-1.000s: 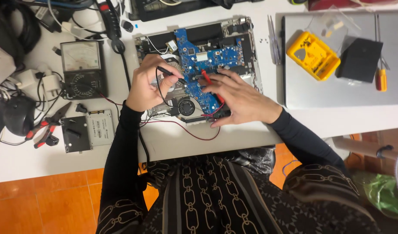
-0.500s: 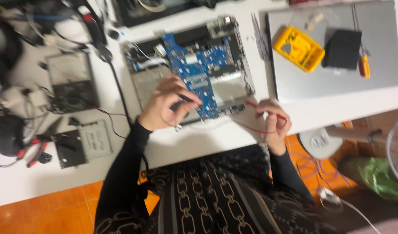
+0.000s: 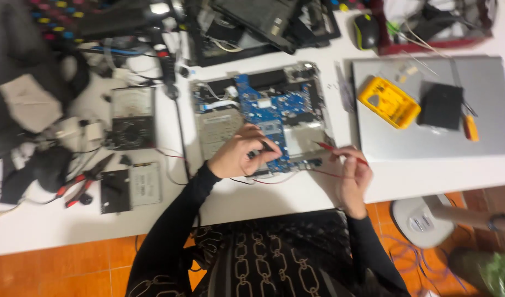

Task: The person probes a computer motherboard with multimeter probes to diagnose circuit issues.

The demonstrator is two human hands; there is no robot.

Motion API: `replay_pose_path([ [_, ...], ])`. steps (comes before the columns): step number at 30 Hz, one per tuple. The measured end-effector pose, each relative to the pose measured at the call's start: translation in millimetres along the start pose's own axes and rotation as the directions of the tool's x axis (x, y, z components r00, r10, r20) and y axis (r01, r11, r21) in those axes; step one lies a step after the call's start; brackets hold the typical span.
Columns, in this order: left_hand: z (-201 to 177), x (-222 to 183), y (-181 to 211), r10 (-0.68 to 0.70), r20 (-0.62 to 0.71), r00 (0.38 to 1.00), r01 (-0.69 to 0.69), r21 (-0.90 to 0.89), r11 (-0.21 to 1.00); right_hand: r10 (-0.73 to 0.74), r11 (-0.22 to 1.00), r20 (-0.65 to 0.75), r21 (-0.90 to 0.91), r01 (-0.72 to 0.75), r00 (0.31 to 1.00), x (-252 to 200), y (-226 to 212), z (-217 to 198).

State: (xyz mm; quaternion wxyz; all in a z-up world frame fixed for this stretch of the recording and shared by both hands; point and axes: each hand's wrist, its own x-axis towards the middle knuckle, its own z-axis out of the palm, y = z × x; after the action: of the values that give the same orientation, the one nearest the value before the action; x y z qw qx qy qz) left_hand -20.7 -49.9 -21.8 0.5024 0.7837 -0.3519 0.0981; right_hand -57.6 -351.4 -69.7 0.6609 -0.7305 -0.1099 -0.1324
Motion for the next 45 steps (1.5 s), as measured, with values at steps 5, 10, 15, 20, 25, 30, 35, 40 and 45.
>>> replay_pose_path([
  [5,6.2,-3.6,-5.6,-0.107,0.019,0.994,0.108,-0.019,0.994,-0.066,0.987,-0.028,-0.149,0.061,0.997,2.1,-6.6,3.0],
  [10,1.3,4.1,2.9,-0.143,-0.013,0.990,0.143,0.161,0.976,0.021,1.000,0.035,-0.008,-0.021,0.999,7.9,-6.0,5.8],
  [15,3.9,4.5,5.5,-0.087,-0.039,0.995,0.094,0.215,0.972,-0.071,0.987,0.158,-0.134,0.093,0.985,13.2,-8.9,7.0],
  [20,7.0,1.4,2.7,-0.129,-0.018,0.991,0.130,0.239,0.962,-0.040,0.991,0.225,-0.115,0.068,0.974,11.4,-16.4,7.9],
  [25,7.8,2.3,1.2,-0.104,-0.008,0.995,0.103,0.237,0.966,-0.041,0.987,0.315,-0.135,0.088,0.948,13.0,-22.4,11.7],
  [30,8.0,2.4,2.8,-0.132,0.015,0.991,0.127,0.185,0.974,-0.033,0.973,0.349,-0.201,0.110,0.937,14.8,-22.9,11.9],
  [35,12.2,-0.2,-2.5,-0.092,-0.032,0.995,0.097,0.231,0.968,-0.101,0.959,0.380,-0.208,0.191,0.920,12.4,-22.3,13.9],
  [40,11.5,-1.3,-4.3,-0.067,-0.027,0.997,0.071,0.194,0.978,-0.066,0.960,0.367,-0.231,0.159,0.928,13.0,-29.2,18.0],
  [45,9.4,0.2,-2.3,-0.044,0.002,0.999,0.043,0.173,0.984,-0.061,0.959,0.363,-0.237,0.155,0.930,11.8,-27.3,17.1],
])
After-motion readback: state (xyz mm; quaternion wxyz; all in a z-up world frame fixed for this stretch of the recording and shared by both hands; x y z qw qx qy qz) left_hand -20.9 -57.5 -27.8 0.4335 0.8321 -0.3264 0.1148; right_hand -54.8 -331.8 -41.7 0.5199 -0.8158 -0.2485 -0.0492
